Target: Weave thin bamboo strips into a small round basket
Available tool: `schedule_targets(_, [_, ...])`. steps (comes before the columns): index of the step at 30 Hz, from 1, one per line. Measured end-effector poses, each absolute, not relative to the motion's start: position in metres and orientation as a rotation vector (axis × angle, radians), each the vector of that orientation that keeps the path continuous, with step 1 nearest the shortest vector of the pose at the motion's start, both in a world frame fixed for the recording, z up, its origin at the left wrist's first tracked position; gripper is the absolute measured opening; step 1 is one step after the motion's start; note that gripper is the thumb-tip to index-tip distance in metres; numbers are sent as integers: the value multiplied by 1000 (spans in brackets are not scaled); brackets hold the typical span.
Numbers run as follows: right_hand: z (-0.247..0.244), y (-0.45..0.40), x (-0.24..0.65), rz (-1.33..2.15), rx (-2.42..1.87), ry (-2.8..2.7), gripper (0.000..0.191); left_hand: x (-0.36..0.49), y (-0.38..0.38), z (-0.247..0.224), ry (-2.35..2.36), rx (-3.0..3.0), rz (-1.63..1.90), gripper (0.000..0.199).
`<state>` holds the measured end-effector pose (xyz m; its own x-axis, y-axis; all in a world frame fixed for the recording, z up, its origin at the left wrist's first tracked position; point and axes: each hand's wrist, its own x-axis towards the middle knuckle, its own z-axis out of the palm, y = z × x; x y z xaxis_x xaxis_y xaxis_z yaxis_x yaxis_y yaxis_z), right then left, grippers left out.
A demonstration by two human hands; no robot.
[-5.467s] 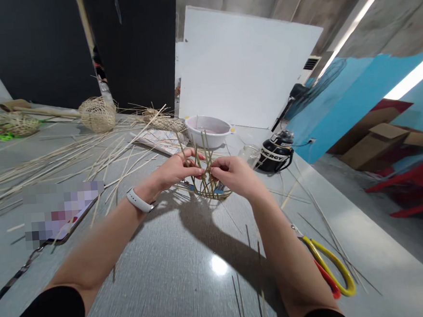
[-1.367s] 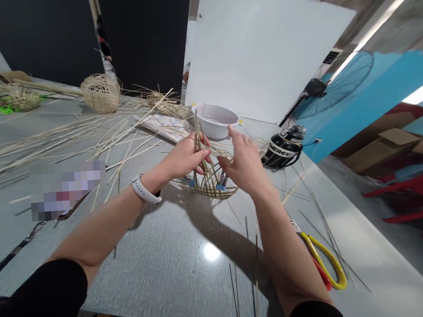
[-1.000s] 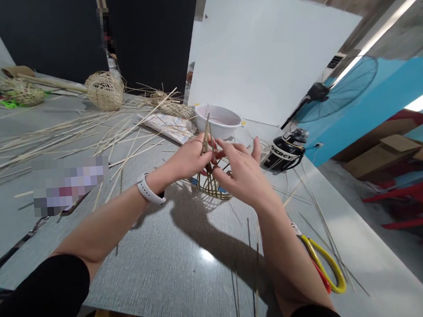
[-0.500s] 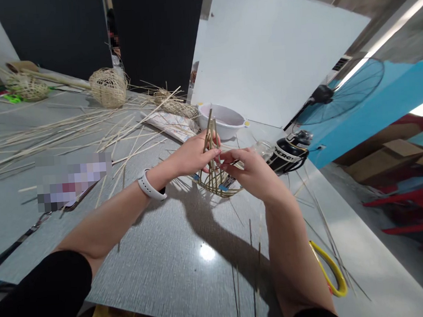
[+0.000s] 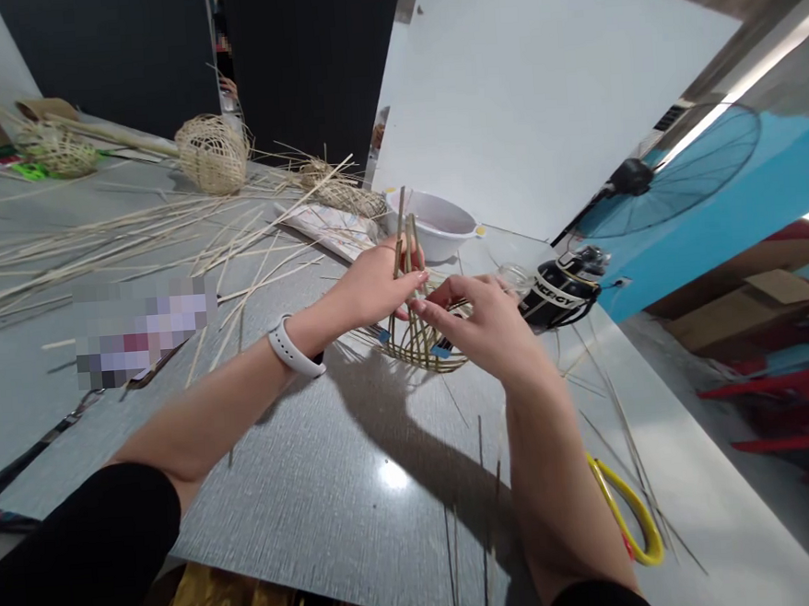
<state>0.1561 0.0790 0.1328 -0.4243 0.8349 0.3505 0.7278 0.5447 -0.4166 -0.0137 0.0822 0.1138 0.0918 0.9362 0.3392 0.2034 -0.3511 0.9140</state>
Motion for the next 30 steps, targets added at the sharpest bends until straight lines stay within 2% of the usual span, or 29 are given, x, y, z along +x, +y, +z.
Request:
schedule_targets(3, [127,78,150,134,-1348,-2249,30,-14,84,112,1221,1760,1381,8])
schedule_targets(7, [123,81,149,163,-1369,-2294,36,-14,85,111,1302,1848,1452,7])
schedule_targets(14, [118,100,156,791,-1136,-2216,41,-13,84,110,1351,1845,1424,15])
schedule_targets(19, [122,110,170,970,-926,-2122,32,-26,82,120,1110,1832,1073,36])
schedule_targets(25, [135,108,183,838,-1012,-2115,33,-44,86,125,794,1957,866,26])
schedule_targets(30, [137,105,181,884,-1029,-2096,27,-48,91,120,787,1896,769,24])
